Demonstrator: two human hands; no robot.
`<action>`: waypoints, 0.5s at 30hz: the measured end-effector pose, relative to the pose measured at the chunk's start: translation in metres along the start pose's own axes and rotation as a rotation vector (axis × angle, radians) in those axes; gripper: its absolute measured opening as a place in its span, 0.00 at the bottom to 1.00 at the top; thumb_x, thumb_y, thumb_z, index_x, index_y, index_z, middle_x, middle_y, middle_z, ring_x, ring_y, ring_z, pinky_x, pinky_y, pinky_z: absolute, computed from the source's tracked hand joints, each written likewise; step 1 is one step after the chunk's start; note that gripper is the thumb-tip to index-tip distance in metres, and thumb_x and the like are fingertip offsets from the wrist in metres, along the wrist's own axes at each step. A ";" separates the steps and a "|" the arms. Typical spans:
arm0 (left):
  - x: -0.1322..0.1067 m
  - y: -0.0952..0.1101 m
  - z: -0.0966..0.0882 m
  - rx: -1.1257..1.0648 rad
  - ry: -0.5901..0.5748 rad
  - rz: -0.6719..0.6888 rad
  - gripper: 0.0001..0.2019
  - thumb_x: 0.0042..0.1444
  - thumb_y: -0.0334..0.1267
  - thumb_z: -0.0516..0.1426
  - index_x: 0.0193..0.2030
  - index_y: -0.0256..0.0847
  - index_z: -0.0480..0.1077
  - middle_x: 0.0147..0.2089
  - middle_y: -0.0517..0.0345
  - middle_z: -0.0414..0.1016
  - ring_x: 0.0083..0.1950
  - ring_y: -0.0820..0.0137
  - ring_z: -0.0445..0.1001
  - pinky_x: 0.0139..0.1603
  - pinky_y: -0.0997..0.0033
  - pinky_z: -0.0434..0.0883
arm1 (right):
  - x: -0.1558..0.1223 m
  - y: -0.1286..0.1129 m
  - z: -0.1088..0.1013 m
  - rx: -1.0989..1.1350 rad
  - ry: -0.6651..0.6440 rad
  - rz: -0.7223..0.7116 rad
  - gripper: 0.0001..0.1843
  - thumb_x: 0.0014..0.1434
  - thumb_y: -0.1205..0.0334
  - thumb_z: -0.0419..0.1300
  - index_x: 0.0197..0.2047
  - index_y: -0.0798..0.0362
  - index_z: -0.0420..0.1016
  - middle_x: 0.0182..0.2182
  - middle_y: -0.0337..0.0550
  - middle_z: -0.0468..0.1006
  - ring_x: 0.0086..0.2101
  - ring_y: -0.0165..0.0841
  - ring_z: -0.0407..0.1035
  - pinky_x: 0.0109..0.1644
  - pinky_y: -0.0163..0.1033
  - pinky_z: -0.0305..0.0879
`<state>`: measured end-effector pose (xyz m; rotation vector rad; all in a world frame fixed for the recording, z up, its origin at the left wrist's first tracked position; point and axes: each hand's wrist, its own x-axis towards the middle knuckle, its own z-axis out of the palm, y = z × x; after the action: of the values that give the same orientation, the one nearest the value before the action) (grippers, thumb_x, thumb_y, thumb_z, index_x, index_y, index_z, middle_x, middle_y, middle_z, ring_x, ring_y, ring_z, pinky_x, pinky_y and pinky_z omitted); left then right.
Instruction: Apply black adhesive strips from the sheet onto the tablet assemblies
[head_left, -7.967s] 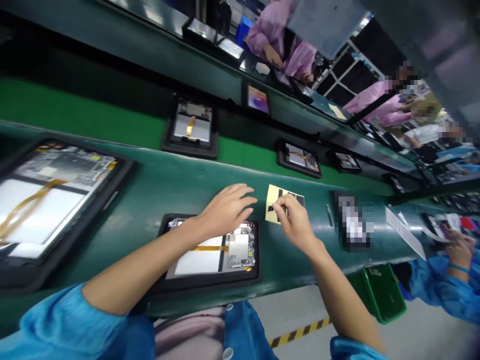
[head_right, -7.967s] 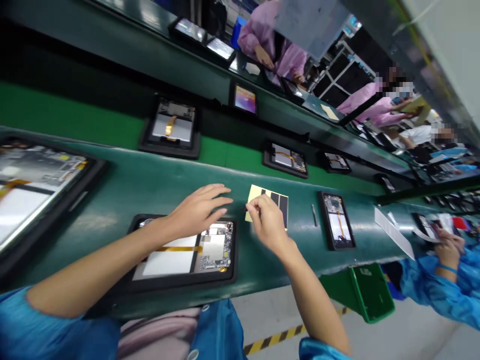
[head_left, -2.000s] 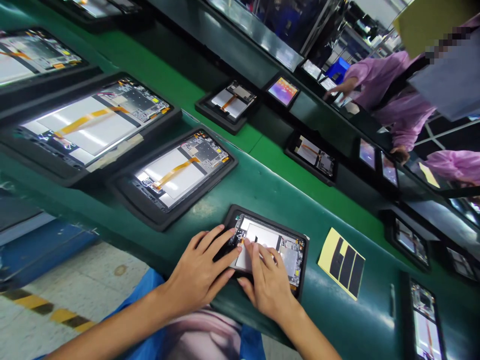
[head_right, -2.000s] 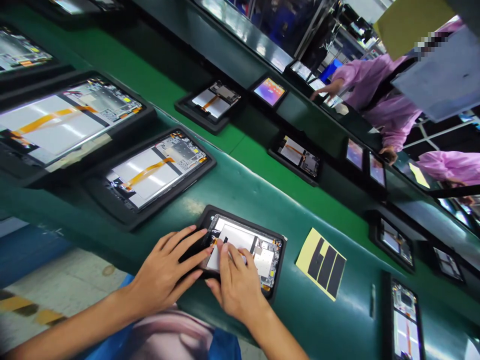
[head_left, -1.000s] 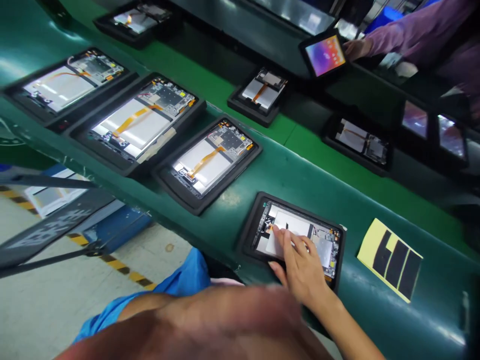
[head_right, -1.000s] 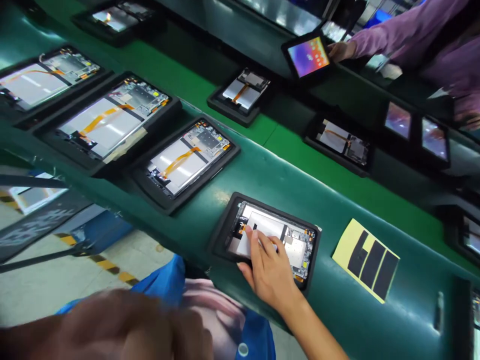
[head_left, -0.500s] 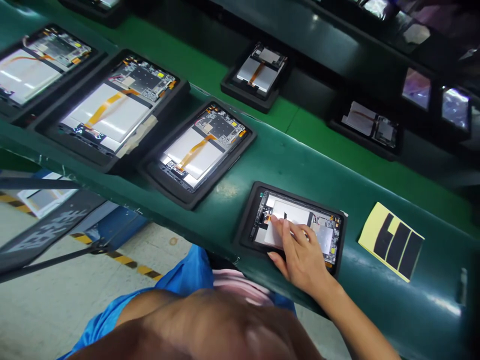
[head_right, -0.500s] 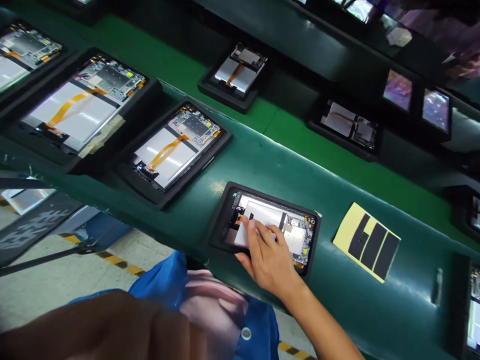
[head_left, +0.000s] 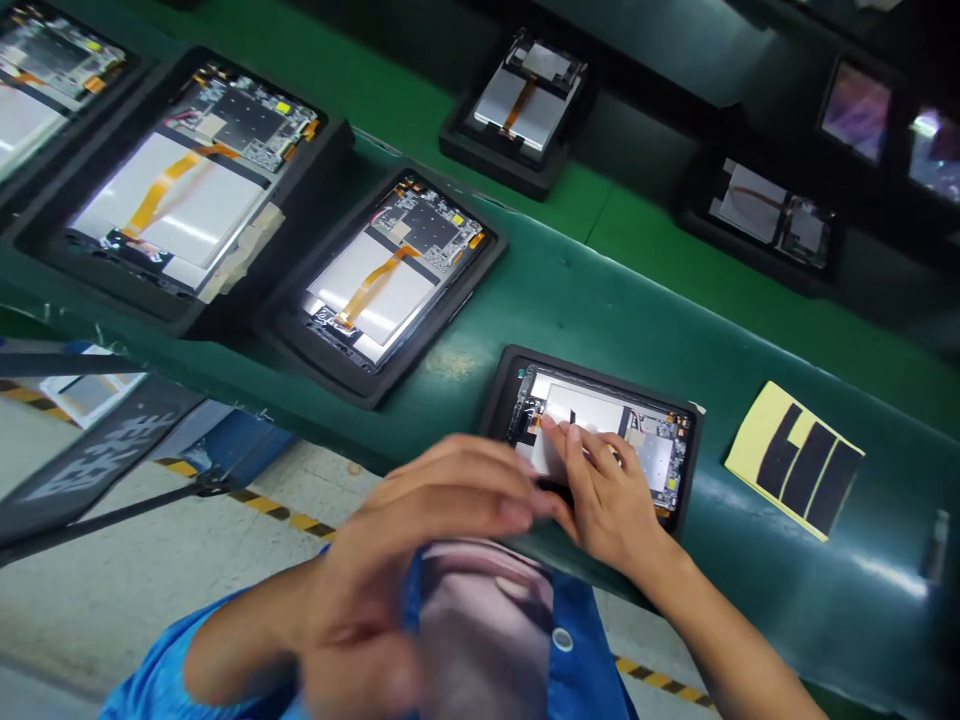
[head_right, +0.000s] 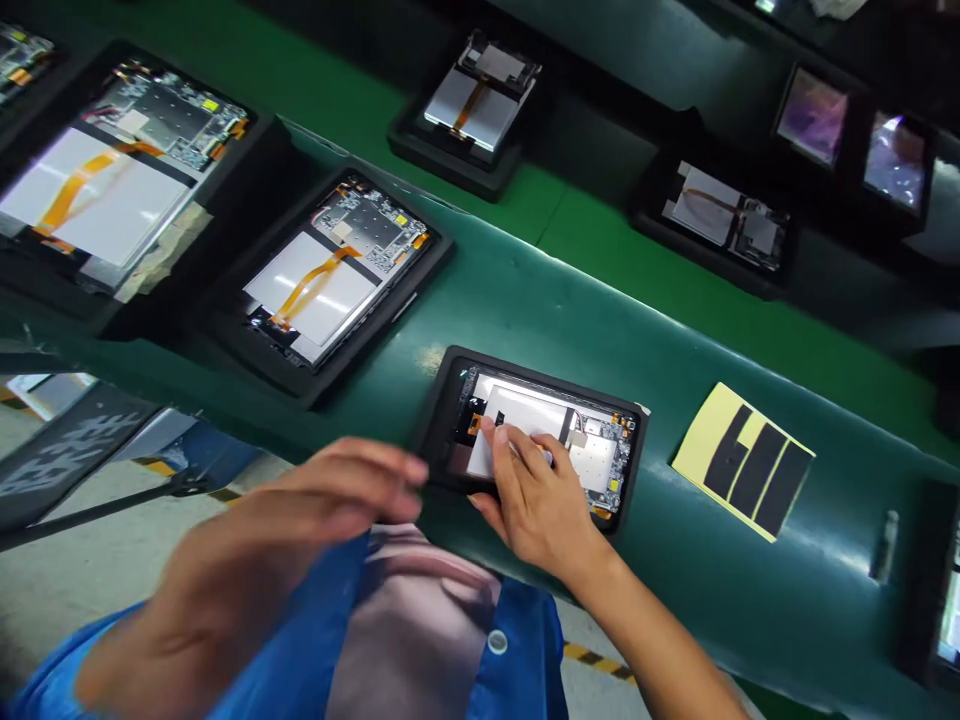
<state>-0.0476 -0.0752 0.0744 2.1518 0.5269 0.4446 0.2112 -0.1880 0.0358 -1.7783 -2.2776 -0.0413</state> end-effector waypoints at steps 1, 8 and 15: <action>0.014 -0.005 0.002 0.038 0.046 0.058 0.26 0.68 0.57 0.49 0.66 0.50 0.71 0.64 0.48 0.76 0.70 0.47 0.68 0.64 0.38 0.70 | 0.000 0.000 0.000 0.005 -0.001 0.003 0.43 0.75 0.58 0.49 0.78 0.70 0.27 0.61 0.62 0.76 0.56 0.47 0.69 0.57 0.53 0.65; 0.046 -0.023 0.044 0.541 -0.013 0.134 0.25 0.69 0.50 0.54 0.69 0.45 0.67 0.77 0.41 0.59 0.79 0.44 0.53 0.75 0.37 0.53 | -0.002 0.000 0.002 -0.017 -0.016 0.000 0.44 0.76 0.55 0.49 0.78 0.72 0.28 0.62 0.64 0.75 0.59 0.47 0.67 0.59 0.53 0.63; 0.048 -0.028 0.058 0.592 -0.073 0.051 0.30 0.68 0.55 0.54 0.73 0.44 0.63 0.78 0.40 0.54 0.80 0.44 0.49 0.75 0.37 0.49 | -0.002 -0.001 0.002 -0.038 -0.013 -0.007 0.44 0.76 0.54 0.48 0.78 0.72 0.28 0.62 0.62 0.75 0.59 0.47 0.67 0.60 0.53 0.62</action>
<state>0.0158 -0.0736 0.0248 2.7399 0.6185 0.2518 0.2102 -0.1900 0.0336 -1.7944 -2.3065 -0.0749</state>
